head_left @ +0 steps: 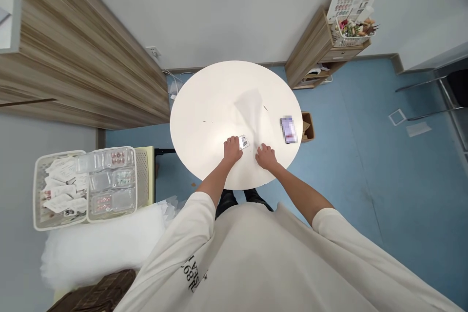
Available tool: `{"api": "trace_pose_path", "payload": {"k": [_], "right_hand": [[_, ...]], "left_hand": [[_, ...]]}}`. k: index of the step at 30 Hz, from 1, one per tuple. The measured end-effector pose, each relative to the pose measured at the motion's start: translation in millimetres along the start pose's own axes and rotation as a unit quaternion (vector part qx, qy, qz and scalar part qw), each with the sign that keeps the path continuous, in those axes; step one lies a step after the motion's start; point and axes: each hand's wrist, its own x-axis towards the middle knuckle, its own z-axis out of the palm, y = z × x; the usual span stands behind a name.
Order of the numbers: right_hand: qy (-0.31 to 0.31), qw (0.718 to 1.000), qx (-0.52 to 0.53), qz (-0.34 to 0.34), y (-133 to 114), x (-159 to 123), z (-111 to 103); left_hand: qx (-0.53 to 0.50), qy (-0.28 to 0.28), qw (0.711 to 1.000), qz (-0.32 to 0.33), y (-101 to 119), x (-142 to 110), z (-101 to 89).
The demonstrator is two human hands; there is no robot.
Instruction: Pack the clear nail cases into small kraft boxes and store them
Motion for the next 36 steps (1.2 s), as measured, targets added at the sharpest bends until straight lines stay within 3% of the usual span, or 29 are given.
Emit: {"api": "trace_pose_path", "payload": {"k": [5, 8, 10, 15, 19, 22, 26, 31, 36], "right_hand": [[-0.032, 0.999, -0.03, 0.006, -15.2, 5.1, -7.3], [-0.037, 0.997, -0.065, 0.007, -19.5, 3.7, -5.4], [-0.034, 0.996, -0.08, 0.007, -20.1, 2.1, -3.0], [-0.032, 0.996, -0.079, 0.0, -19.2, 2.7, 0.2], [-0.024, 0.998, -0.062, 0.001, -16.6, 1.5, 5.9], [-0.014, 0.999, -0.029, -0.013, -8.2, -9.6, 14.2], [0.028, 0.999, 0.032, -0.025, 12.2, -34.8, 23.1], [0.051, 0.996, 0.056, 0.044, 29.6, -49.6, 24.9], [0.041, 0.996, 0.083, 0.015, 16.9, -44.2, 25.3]], "left_hand": [[-0.028, 0.0, 0.998, -0.053, -15.4, -16.9, -5.9], [-0.087, 0.008, 0.987, -0.133, -25.3, -32.3, -13.8], [-0.143, 0.022, 0.979, -0.141, -25.2, -44.3, -21.6], [-0.29, 0.018, 0.957, -0.02, 8.3, -59.6, -34.3], [-0.334, -0.03, 0.942, -0.031, 42.5, -35.2, -26.1], [-0.322, -0.06, 0.943, -0.067, 56.6, -8.4, -13.6], [-0.257, -0.094, 0.961, -0.046, 61.3, 11.0, 1.3], [-0.127, -0.083, 0.987, 0.043, 54.2, 7.1, 8.3], [-0.067, -0.066, 0.991, 0.093, 27.7, -9.8, 6.9]]}}
